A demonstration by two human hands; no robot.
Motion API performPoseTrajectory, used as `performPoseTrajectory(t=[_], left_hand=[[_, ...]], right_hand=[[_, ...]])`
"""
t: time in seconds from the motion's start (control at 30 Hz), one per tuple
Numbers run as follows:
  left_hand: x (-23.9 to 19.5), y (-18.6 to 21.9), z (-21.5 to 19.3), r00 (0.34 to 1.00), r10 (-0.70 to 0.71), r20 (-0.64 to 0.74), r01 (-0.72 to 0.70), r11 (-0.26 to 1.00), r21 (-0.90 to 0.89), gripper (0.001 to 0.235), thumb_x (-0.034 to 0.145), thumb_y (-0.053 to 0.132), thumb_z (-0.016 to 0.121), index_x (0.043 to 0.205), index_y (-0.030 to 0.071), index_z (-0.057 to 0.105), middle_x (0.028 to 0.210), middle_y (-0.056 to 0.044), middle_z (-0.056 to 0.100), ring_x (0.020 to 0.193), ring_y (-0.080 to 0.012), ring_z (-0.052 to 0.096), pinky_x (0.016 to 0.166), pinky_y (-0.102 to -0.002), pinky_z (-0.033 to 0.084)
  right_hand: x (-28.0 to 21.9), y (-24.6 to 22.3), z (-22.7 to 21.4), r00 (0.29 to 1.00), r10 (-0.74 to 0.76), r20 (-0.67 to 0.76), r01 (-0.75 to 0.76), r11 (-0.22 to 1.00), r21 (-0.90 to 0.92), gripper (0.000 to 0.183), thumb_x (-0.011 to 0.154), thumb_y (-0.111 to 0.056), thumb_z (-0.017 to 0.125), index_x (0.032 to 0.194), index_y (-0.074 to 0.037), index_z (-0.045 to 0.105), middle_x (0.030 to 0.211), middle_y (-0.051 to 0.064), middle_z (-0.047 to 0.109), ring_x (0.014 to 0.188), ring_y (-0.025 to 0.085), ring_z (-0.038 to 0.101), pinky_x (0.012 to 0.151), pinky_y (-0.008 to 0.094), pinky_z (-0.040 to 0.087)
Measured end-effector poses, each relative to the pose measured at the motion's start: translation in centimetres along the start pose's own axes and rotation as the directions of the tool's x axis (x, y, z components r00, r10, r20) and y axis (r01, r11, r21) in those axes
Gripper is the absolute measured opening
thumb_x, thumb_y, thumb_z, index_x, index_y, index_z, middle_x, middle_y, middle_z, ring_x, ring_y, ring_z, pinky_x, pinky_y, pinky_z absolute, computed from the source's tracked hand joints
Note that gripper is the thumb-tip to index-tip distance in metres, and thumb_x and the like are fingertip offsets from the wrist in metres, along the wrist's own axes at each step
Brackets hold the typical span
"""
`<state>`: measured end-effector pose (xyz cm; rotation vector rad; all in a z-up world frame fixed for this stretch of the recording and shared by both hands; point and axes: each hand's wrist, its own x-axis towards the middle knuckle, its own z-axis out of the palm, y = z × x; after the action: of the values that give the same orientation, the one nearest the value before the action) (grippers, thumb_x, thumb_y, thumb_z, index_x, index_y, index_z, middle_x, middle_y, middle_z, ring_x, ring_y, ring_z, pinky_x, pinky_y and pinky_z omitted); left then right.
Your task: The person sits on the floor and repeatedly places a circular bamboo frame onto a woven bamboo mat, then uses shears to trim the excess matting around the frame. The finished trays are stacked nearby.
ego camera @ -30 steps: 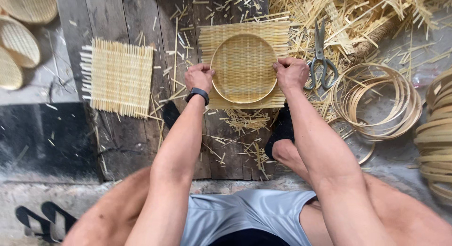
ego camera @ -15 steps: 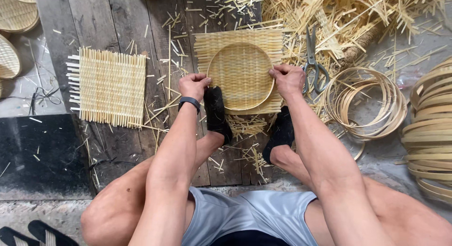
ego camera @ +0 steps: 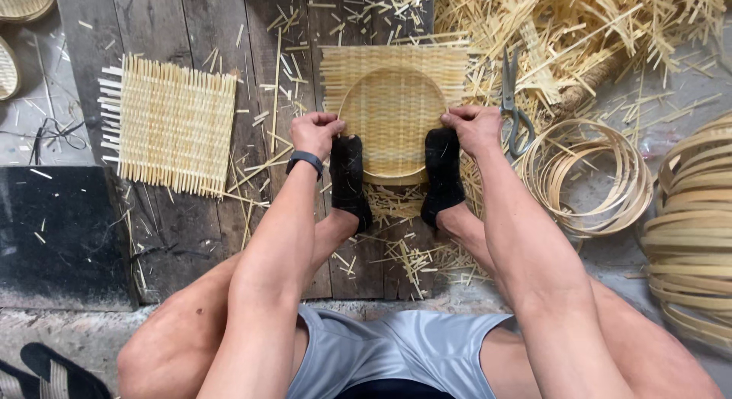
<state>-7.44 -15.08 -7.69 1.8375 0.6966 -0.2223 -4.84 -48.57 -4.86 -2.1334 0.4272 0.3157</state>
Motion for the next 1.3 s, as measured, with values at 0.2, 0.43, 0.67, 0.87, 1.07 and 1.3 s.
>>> performPoseTrajectory(t=[0.2,0.43,0.67,0.87,1.07,1.3], left_hand=[[0.8,4.3,-1.1,0.983,-0.084,0.164,0.007,0.906,0.423,0.031,0.074,0.019,0.089,0.101,0.008,0.077,0.101,-0.01,0.076,0.089,-0.0202,0.074,0.083,-0.035,0.06],[4.8,8.1,5.6,0.406,0.849,0.339,-0.844,0.205,0.496,0.041,0.102,0.049,0.066,0.125,0.016,0.074,0.134,-0.011,0.064,0.121,-0.0308,0.056,0.1,-0.047,0.045],[6.3,5.4,7.4,0.757,0.551,0.351,-0.651,0.681,0.334,0.037,0.102,0.053,0.06,0.103,0.022,0.081,0.105,0.003,0.073,0.098,-0.0199,0.066,0.085,-0.036,0.057],[5.9,7.9,7.0,0.75,0.586,0.309,-0.656,0.72,0.226,0.03,0.098,0.046,0.063,0.1,0.022,0.08,0.105,0.0,0.07,0.094,-0.0234,0.07,0.076,-0.038,0.057],[5.9,8.1,7.0,0.777,0.528,0.344,-0.618,0.743,0.257,0.029,0.102,0.042,0.055,0.101,0.024,0.078,0.092,0.002,0.074,0.086,-0.0249,0.072,0.072,-0.04,0.057],[8.2,7.8,8.7,0.913,0.088,0.398,-0.264,0.872,0.413,0.052,0.093,0.063,0.062,0.086,0.013,0.078,0.065,-0.005,0.071,0.061,-0.0206,0.068,0.058,-0.039,0.05]], right_hand=[[-2.8,-3.6,-0.1,0.99,-0.139,-0.023,0.13,0.965,-0.228,0.026,0.088,-0.016,0.084,0.112,-0.007,0.078,0.108,0.011,0.075,0.097,0.019,0.07,0.092,0.031,0.056],[-9.5,-6.7,7.6,0.648,-0.558,0.519,0.748,0.336,-0.573,0.092,0.081,-0.046,0.07,0.152,0.002,0.038,0.156,0.032,0.034,0.147,0.047,0.029,0.119,0.063,0.02],[-8.8,-2.4,9.9,0.536,-0.704,0.466,0.702,0.066,-0.709,0.086,0.1,-0.057,0.064,0.16,-0.003,0.037,0.164,0.027,0.026,0.156,0.046,0.016,0.125,0.068,0.013],[-7.6,-6.2,7.6,0.612,-0.651,0.448,0.79,0.486,-0.373,0.085,0.076,-0.054,0.074,0.138,0.001,0.056,0.142,0.028,0.047,0.135,0.045,0.042,0.111,0.065,0.027],[3.5,-7.7,4.7,0.637,-0.764,0.099,0.706,0.528,-0.473,0.031,0.093,-0.025,0.075,0.117,-0.005,0.075,0.118,0.012,0.073,0.118,0.03,0.062,0.103,0.043,0.045],[7.5,-4.4,6.1,0.932,-0.3,0.204,0.295,0.954,0.055,0.02,0.106,-0.019,0.066,0.102,-0.003,0.078,0.079,0.011,0.073,0.07,0.023,0.064,0.064,0.033,0.05]])
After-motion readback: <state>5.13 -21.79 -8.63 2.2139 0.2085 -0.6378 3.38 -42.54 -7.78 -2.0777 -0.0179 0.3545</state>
